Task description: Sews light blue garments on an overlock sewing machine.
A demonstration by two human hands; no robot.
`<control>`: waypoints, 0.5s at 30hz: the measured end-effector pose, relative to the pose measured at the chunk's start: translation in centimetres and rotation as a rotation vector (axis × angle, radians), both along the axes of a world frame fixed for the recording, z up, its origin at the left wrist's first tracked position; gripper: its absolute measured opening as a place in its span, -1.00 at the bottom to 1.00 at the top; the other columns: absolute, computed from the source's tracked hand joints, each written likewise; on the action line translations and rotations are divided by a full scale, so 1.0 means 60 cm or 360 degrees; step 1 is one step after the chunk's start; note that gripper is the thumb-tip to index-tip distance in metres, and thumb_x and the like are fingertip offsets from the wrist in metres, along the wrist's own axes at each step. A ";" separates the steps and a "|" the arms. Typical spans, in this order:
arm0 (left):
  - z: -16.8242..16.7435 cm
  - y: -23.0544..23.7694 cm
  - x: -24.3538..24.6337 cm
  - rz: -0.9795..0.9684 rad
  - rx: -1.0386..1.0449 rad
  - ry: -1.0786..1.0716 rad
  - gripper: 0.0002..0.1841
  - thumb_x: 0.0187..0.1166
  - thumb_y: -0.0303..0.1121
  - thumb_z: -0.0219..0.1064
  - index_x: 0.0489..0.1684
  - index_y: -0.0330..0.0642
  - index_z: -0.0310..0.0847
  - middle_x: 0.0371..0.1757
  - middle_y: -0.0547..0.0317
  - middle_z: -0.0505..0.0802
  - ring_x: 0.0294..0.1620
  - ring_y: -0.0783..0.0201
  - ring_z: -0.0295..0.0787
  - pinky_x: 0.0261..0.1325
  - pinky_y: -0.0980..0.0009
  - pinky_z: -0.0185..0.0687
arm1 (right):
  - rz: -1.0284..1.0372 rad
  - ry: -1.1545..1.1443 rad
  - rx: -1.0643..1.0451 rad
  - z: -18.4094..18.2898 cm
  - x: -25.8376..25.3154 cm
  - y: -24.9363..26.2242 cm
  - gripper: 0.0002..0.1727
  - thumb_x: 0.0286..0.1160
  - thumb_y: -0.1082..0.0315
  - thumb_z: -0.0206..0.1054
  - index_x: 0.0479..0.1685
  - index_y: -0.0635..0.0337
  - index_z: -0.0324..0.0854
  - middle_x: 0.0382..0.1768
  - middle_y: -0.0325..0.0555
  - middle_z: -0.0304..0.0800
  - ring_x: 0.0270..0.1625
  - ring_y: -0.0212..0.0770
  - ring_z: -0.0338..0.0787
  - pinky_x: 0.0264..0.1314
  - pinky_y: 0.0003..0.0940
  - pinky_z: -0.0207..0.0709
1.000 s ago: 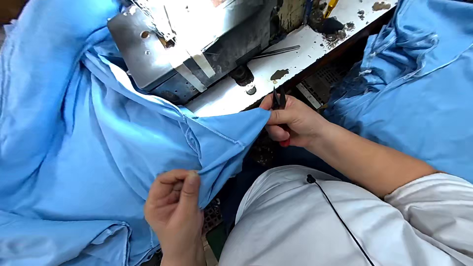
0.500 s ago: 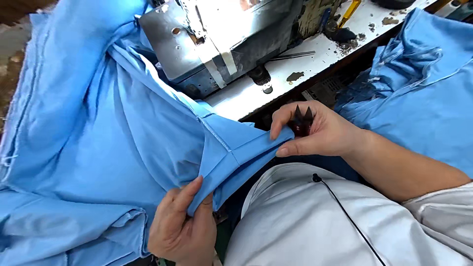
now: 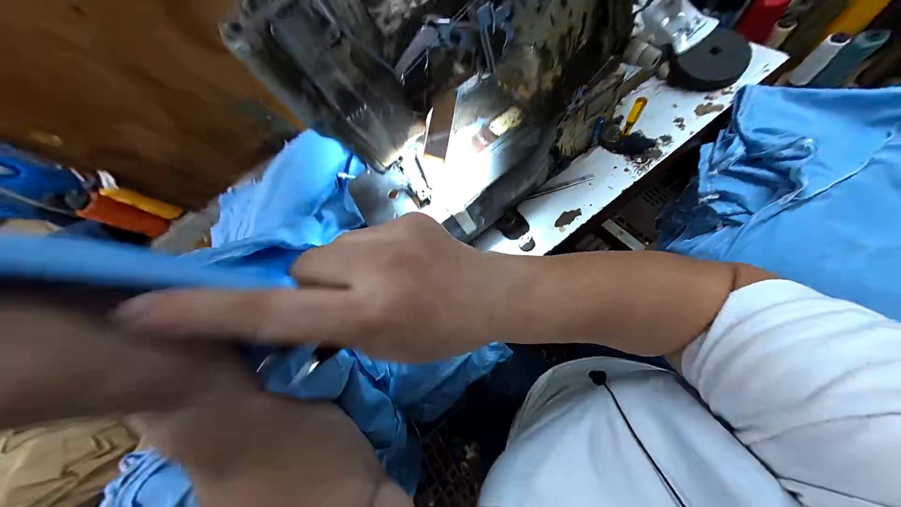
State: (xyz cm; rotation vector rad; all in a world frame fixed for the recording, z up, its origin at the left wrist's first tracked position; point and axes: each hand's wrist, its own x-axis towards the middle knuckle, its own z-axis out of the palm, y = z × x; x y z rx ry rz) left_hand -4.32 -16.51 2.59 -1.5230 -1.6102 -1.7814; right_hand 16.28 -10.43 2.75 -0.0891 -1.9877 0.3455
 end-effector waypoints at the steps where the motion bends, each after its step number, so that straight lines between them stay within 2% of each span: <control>1: 0.000 0.044 -0.032 0.0007 -0.0021 0.0473 -0.77 0.70 -0.57 0.12 0.03 -0.66 0.57 -0.08 -0.04 0.79 0.03 0.40 0.72 0.14 0.51 0.60 | -0.0076 -0.0089 -0.0059 -0.016 0.003 0.014 -0.59 0.33 0.52 0.48 0.22 0.12 0.83 -0.47 -0.14 0.77 -0.44 -0.20 0.74 -0.43 -0.27 0.56; 2: 0.003 0.088 -0.014 0.0081 -0.0107 0.0656 -0.68 0.78 -0.46 0.12 0.15 -0.67 0.58 0.05 -0.22 0.80 0.16 0.24 0.74 0.30 0.38 0.58 | -0.0158 -0.0265 -0.0178 -0.044 0.011 0.028 -0.68 0.35 0.51 0.47 0.10 0.14 0.84 -0.41 -0.11 0.82 -0.36 -0.14 0.82 -0.36 -0.16 0.66; 3: -0.005 0.121 0.024 0.0048 -0.0246 0.0728 -0.66 0.79 -0.43 0.12 0.17 -0.67 0.58 0.11 -0.36 0.80 0.21 0.09 0.75 0.38 0.26 0.57 | -0.0193 -0.0476 -0.0365 -0.078 0.021 0.037 -0.78 0.43 0.48 0.42 0.01 0.15 0.81 -0.37 -0.08 0.84 -0.29 -0.10 0.86 -0.27 -0.06 0.72; 4: -0.029 0.144 0.052 -0.0019 -0.0431 0.0772 -0.69 0.77 -0.43 0.14 0.12 -0.59 0.63 0.11 -0.38 0.81 0.19 -0.01 0.78 0.34 0.16 0.61 | -0.0164 -0.0671 -0.0593 -0.112 0.035 0.043 -0.82 0.55 0.45 0.34 0.01 0.19 0.80 -0.31 -0.06 0.85 -0.21 -0.08 0.86 -0.14 -0.01 0.73; 5: -0.060 0.154 0.071 -0.0092 -0.0704 0.0791 -0.74 0.74 -0.43 0.17 0.09 -0.47 0.67 0.09 -0.30 0.82 0.16 -0.05 0.80 0.29 0.06 0.66 | -0.0089 -0.0783 -0.0842 -0.142 0.050 0.043 -0.78 0.64 0.43 0.23 0.00 0.23 0.80 -0.30 -0.03 0.85 -0.19 -0.11 0.84 -0.06 -0.04 0.71; 6: -0.086 0.163 0.079 -0.0161 -0.0939 0.0793 -0.80 0.62 -0.48 0.24 0.01 -0.42 0.71 0.01 -0.27 0.83 0.07 -0.12 0.82 0.17 -0.11 0.68 | -0.0003 -0.0846 -0.1107 -0.164 0.068 0.040 -0.70 0.72 0.39 0.13 0.06 0.29 0.79 -0.27 0.00 0.86 -0.19 -0.15 0.84 0.00 -0.12 0.70; 7: -0.097 0.169 0.085 -0.0176 -0.1196 0.0739 -0.81 0.57 -0.47 0.32 -0.02 -0.37 0.77 -0.03 -0.24 0.85 0.03 -0.16 0.83 0.12 -0.22 0.67 | 0.0070 -0.0840 -0.1359 -0.177 0.083 0.036 -0.65 0.78 0.34 0.08 0.13 0.31 0.78 -0.27 -0.02 0.87 -0.24 -0.25 0.82 -0.03 -0.27 0.69; 9: -0.082 0.190 0.084 -0.0114 -0.1602 0.0623 -0.85 0.57 -0.45 0.38 -0.09 -0.33 0.80 -0.13 -0.25 0.86 -0.07 -0.21 0.82 0.02 -0.32 0.62 | 0.0184 -0.0707 -0.1830 -0.179 0.102 0.039 -0.64 0.82 0.29 0.09 0.23 0.29 0.74 -0.33 -0.17 0.83 -0.44 -0.50 0.70 -0.30 -0.56 0.59; 11: -0.063 0.230 0.080 -0.0029 -0.1802 0.0672 -0.78 0.63 -0.42 0.34 0.00 -0.44 0.76 0.02 -0.41 0.83 0.15 -0.35 0.78 0.26 -0.37 0.54 | 0.0194 -0.0566 -0.2083 -0.164 0.102 0.058 -0.66 0.82 0.29 0.12 0.23 0.27 0.74 -0.38 -0.24 0.82 -0.55 -0.58 0.60 -0.45 -0.63 0.49; 12: -0.065 0.251 0.076 0.0007 -0.1774 0.0722 -0.70 0.68 -0.35 0.32 0.06 -0.50 0.71 0.10 -0.45 0.81 0.26 -0.36 0.74 0.36 -0.33 0.48 | 0.0152 -0.0509 -0.2087 -0.161 0.097 0.070 -0.68 0.81 0.31 0.14 0.18 0.27 0.76 -0.41 -0.25 0.82 -0.58 -0.59 0.58 -0.48 -0.64 0.47; 13: -0.082 0.269 0.065 -0.0016 -0.1585 0.0780 -0.65 0.65 -0.32 0.35 0.09 -0.54 0.68 0.12 -0.48 0.80 0.27 -0.37 0.73 0.39 -0.29 0.46 | 0.0112 -0.0466 -0.2055 -0.160 0.091 0.083 -0.70 0.80 0.34 0.16 0.14 0.28 0.77 -0.42 -0.23 0.83 -0.58 -0.57 0.60 -0.49 -0.63 0.49; 14: -0.120 0.294 0.039 -0.0063 -0.1211 0.0864 -0.66 0.53 -0.33 0.41 0.00 -0.53 0.71 0.02 -0.46 0.83 0.15 -0.35 0.80 0.27 -0.26 0.57 | 0.0086 -0.0426 -0.2010 -0.162 0.086 0.094 -0.72 0.78 0.37 0.17 0.10 0.30 0.79 -0.44 -0.22 0.84 -0.58 -0.55 0.62 -0.48 -0.62 0.51; 15: -0.146 0.314 0.019 -0.0144 -0.0998 0.0888 -0.65 0.48 -0.35 0.44 0.00 -0.54 0.71 0.00 -0.47 0.83 0.11 -0.37 0.80 0.23 -0.27 0.59 | 0.0070 -0.0400 -0.1965 -0.164 0.082 0.099 -0.74 0.76 0.38 0.19 0.05 0.31 0.79 -0.46 -0.21 0.83 -0.58 -0.54 0.64 -0.47 -0.61 0.54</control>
